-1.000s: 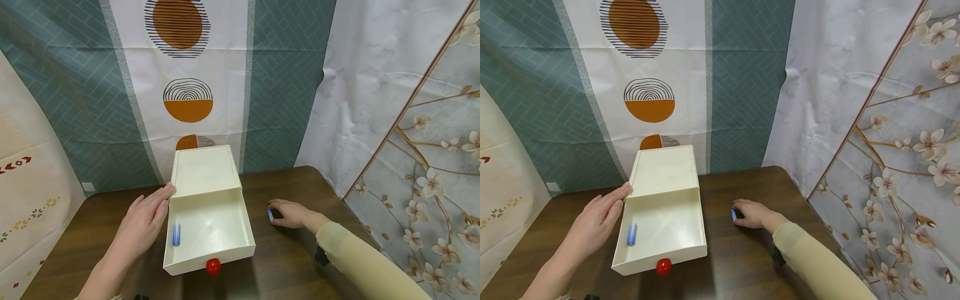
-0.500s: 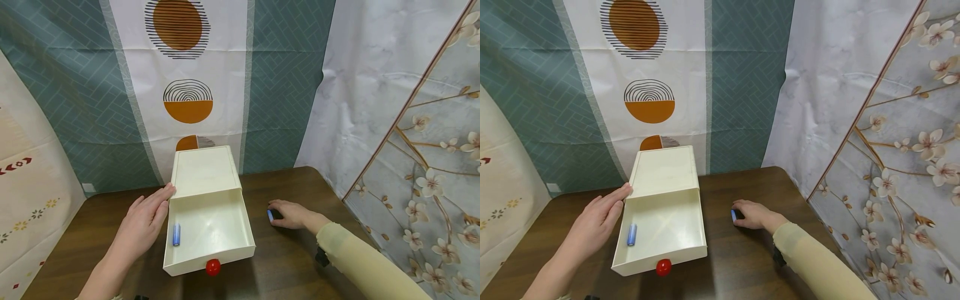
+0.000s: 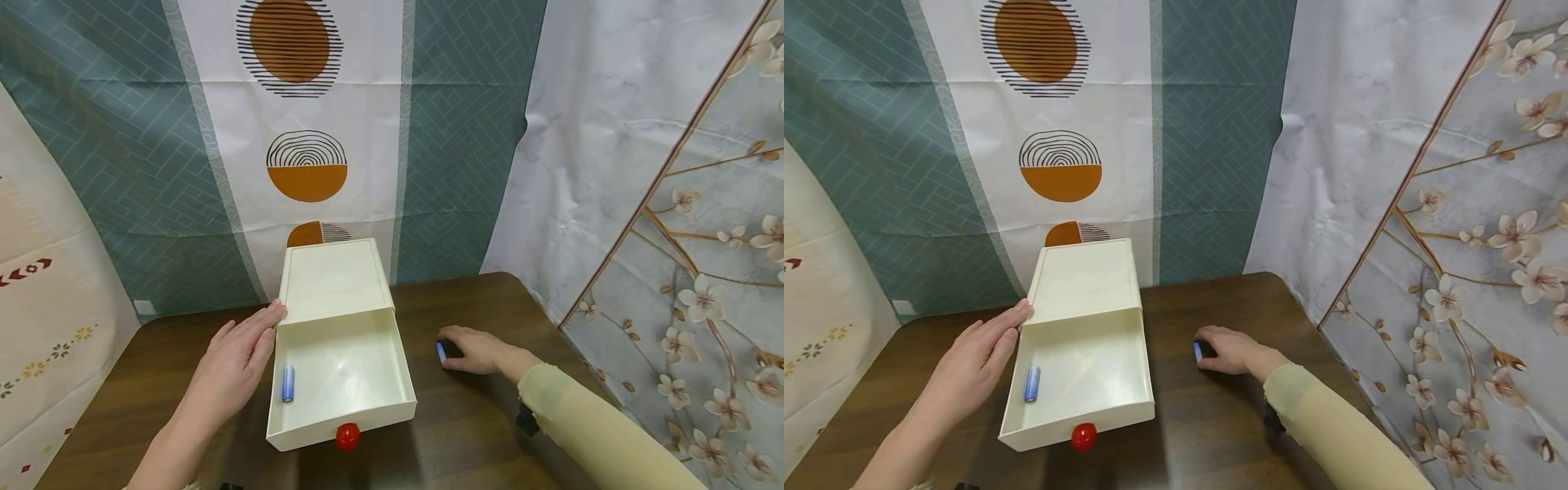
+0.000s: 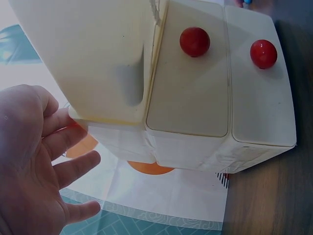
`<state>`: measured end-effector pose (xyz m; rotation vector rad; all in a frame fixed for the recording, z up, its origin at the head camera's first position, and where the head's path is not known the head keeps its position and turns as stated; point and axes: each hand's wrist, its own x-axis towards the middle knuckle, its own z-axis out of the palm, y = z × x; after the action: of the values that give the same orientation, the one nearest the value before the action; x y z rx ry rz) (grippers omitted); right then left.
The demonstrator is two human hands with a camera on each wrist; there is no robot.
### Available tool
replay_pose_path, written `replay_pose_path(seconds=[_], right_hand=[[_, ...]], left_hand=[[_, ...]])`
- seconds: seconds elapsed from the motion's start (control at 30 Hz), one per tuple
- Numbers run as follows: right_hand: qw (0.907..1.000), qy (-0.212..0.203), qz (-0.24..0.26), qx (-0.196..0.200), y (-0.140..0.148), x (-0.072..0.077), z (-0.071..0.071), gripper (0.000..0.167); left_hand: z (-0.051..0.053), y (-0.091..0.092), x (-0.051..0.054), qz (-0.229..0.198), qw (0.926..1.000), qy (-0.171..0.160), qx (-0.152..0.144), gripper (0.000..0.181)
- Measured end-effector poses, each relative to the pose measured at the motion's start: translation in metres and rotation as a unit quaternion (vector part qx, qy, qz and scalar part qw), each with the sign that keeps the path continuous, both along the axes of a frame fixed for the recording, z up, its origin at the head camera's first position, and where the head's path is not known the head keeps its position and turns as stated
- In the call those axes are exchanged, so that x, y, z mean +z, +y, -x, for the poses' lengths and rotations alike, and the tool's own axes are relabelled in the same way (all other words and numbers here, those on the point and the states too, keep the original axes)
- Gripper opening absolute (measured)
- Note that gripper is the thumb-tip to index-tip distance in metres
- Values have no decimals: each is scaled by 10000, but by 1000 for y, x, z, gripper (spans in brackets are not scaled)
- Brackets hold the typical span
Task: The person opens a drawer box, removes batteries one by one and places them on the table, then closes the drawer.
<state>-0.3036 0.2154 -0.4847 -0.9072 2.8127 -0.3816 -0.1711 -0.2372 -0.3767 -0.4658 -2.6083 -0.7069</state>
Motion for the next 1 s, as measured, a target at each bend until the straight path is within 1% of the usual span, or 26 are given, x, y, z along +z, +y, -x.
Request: replay_pose_path(seconds=[0.23,0.33,0.47,0.7,1.0], right_hand=[[9996,98,207,-178,4,6,-4,74],[9993,72,235,-272,6,11,-7,77],[9991,146,262,-293,9,18,-10,79],[9977,535,349,-213,8,31,-15,79],[9935,1023,485,-119,3,43,-21,80]], left_hand=[[0,-1,-1,-22,10000,44,-13,43],[0,-1,-1,-21,10000,17,-14,44],[0,0,0,-13,10000,6,-14,44],[0,-1,1,-8,10000,29,-20,43],[0,0,1,4,10000,-2,-7,43]])
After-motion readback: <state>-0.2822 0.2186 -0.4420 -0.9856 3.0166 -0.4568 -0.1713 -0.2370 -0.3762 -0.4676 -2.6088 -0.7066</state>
